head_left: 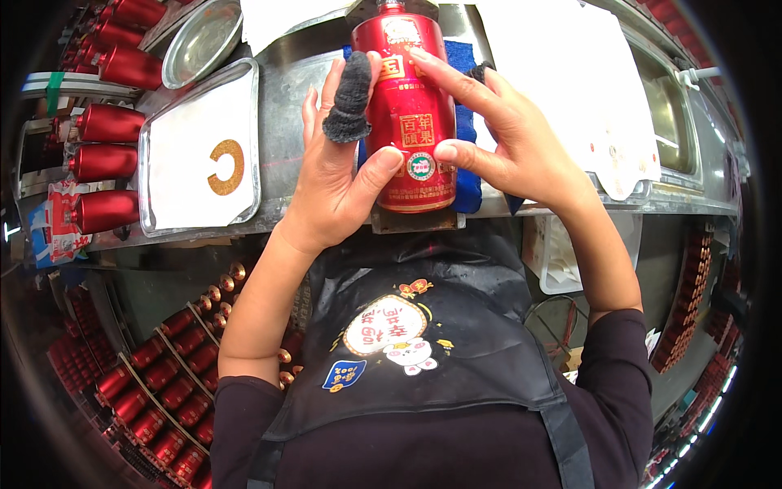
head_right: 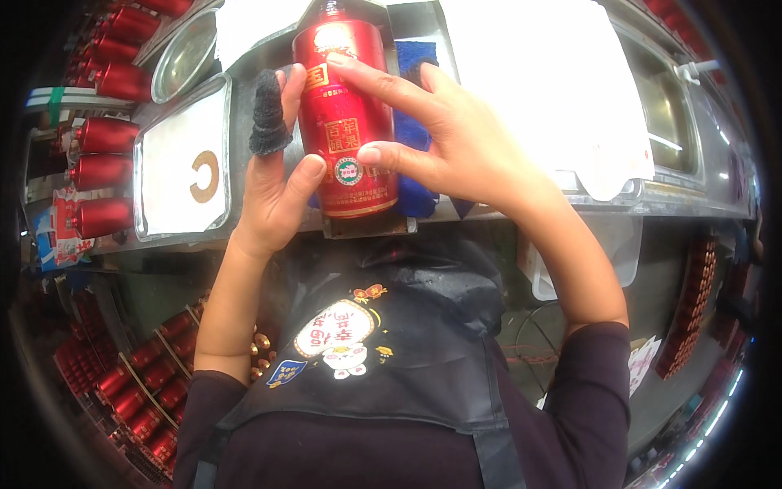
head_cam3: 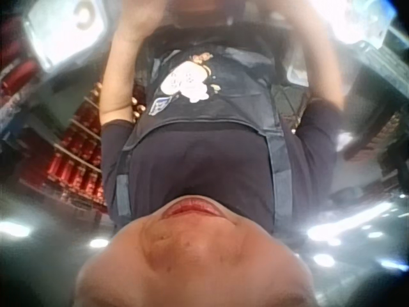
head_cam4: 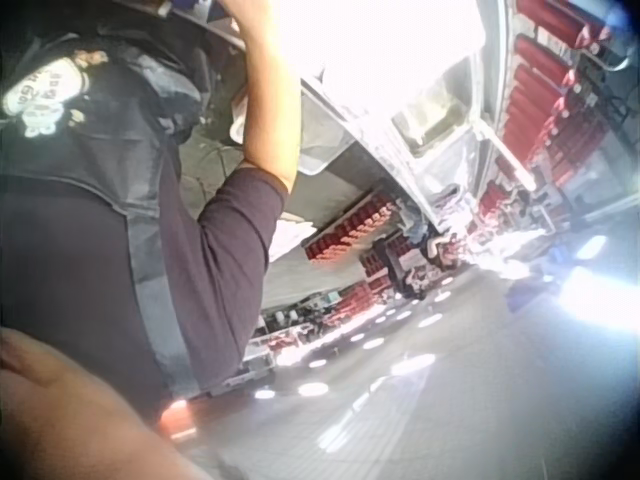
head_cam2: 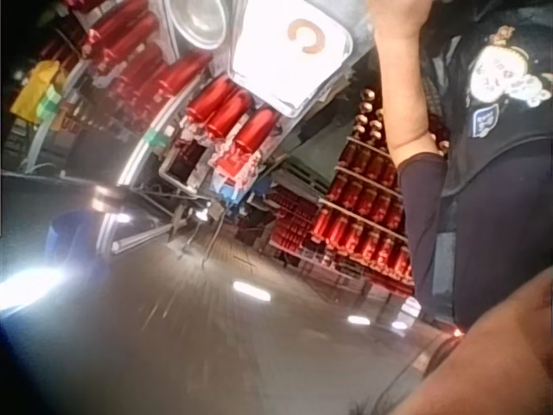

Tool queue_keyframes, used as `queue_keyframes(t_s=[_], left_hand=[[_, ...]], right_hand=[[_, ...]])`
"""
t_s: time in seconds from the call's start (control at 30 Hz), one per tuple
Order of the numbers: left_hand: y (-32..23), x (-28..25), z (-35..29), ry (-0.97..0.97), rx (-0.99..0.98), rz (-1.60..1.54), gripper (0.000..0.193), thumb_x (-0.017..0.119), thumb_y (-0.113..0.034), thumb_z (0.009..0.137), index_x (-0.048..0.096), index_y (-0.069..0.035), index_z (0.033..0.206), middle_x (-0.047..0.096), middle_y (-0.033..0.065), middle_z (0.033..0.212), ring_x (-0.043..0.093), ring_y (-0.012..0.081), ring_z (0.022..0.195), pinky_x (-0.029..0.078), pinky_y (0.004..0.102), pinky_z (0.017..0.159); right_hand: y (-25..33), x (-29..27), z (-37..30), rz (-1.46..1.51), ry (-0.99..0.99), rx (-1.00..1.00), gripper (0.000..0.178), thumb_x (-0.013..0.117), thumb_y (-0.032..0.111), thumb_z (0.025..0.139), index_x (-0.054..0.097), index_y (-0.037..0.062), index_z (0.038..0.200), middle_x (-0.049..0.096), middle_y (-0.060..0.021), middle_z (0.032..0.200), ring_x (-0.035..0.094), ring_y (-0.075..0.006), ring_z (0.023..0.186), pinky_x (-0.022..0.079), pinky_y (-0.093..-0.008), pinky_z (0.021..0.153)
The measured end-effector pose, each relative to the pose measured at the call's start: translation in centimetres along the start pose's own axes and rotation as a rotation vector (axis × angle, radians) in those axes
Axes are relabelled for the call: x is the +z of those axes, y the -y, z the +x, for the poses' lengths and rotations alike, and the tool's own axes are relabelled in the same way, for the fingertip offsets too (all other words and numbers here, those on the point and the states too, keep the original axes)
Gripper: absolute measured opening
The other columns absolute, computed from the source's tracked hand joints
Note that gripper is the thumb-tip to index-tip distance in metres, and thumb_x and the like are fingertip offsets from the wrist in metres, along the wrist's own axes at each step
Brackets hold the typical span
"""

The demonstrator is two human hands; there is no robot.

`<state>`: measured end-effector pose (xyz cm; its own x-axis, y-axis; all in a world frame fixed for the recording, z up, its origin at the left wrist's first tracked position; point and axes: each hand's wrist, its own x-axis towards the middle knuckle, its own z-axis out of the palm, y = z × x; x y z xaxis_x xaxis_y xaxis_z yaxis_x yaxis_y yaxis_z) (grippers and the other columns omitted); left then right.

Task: The person applies a gold circular sticker to the neck of a red cylindrical container, then smooths a red label around the body of the container. The person handles the container and stickers with gloved hands at a stainless steel workstation.

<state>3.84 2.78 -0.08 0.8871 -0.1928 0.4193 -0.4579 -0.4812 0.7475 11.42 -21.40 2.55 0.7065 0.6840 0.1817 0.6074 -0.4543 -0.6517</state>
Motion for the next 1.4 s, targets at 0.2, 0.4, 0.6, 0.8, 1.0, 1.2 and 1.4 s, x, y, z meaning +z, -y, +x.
queue_keyframes(t_s=[0.2,0.4,0.6,0.8,1.0,1.2,1.4], left_hand=[[-0.2,0.4,0.3,0.004,-0.017,0.053,0.070,0.063,-0.034,0.096,0.036,-0.010,0.156,0.039,0.0105,0.160,0.020,0.0360,0.154,0.000,0.0647,0.118],[0.2,0.5,0.3,-0.005,0.003,0.009,0.073,0.064,-0.031,0.095,0.032,-0.010,0.157,0.039,0.0119,0.160,0.022,0.0359,0.153,-0.001,0.0639,0.118],[0.4,0.2,-0.2,0.014,0.004,-0.015,0.076,0.065,-0.032,0.094,0.029,-0.011,0.159,0.035,0.0127,0.162,0.025,0.0349,0.152,-0.002,0.0623,0.118],[0.4,0.2,-0.5,0.047,-0.010,-0.025,0.079,0.065,-0.034,0.094,0.027,-0.010,0.159,0.033,0.0142,0.163,0.025,0.0349,0.152,-0.002,0.0632,0.118],[0.3,0.1,-0.7,0.055,-0.015,0.007,0.084,0.068,-0.038,0.091,0.027,-0.009,0.159,0.033,0.0149,0.162,0.022,0.0362,0.153,0.000,0.0628,0.118],[0.0,-0.2,-0.7,0.052,-0.015,0.021,0.083,0.068,-0.039,0.091,0.031,-0.007,0.157,0.035,0.0169,0.161,0.020,0.0391,0.153,0.002,0.0621,0.119],[-0.6,-0.4,-0.3,0.033,-0.004,0.026,0.081,0.067,-0.038,0.091,0.030,-0.009,0.158,0.035,0.0168,0.161,0.019,0.0409,0.153,0.001,0.0635,0.118]], right_hand=[[0.4,0.2,0.1,-0.004,0.001,0.038,0.074,0.068,0.060,0.088,0.038,0.0443,0.154,0.045,-0.0122,0.087,0.051,-0.0267,0.075,0.045,-0.0391,0.069],[0.1,0.3,0.1,0.009,-0.015,0.007,0.082,0.074,0.053,0.085,0.042,0.0258,0.156,0.044,-0.0072,0.083,0.043,-0.0207,0.074,0.037,-0.0352,0.068],[-1.0,0.6,-0.4,0.110,-0.013,-0.005,0.085,0.074,0.055,0.084,0.041,0.0246,0.156,0.054,-0.0060,0.093,0.040,-0.0162,0.073,0.035,-0.0318,0.063],[-1.4,0.7,-0.7,0.049,0.005,-0.017,0.092,0.076,0.058,0.081,0.039,0.0238,0.158,0.056,-0.0047,0.095,0.039,-0.0137,0.070,0.034,-0.0292,0.060],[-1.0,0.3,-0.6,0.102,0.053,-0.011,0.099,0.081,0.057,0.077,0.037,0.0238,0.158,0.054,-0.0043,0.093,0.039,-0.0134,0.068,0.035,-0.0293,0.058],[-0.5,0.1,-0.3,0.137,0.068,-0.045,0.101,0.084,0.051,0.075,0.037,0.0182,0.158,0.061,-0.0103,0.107,0.047,-0.0191,0.078,0.041,-0.0328,0.069],[1.2,-1.2,0.0,0.088,0.156,0.077,0.099,0.084,0.048,0.075,0.039,0.0174,0.157,0.062,-0.0132,0.111,0.050,-0.0256,0.084,0.044,-0.0378,0.078]])
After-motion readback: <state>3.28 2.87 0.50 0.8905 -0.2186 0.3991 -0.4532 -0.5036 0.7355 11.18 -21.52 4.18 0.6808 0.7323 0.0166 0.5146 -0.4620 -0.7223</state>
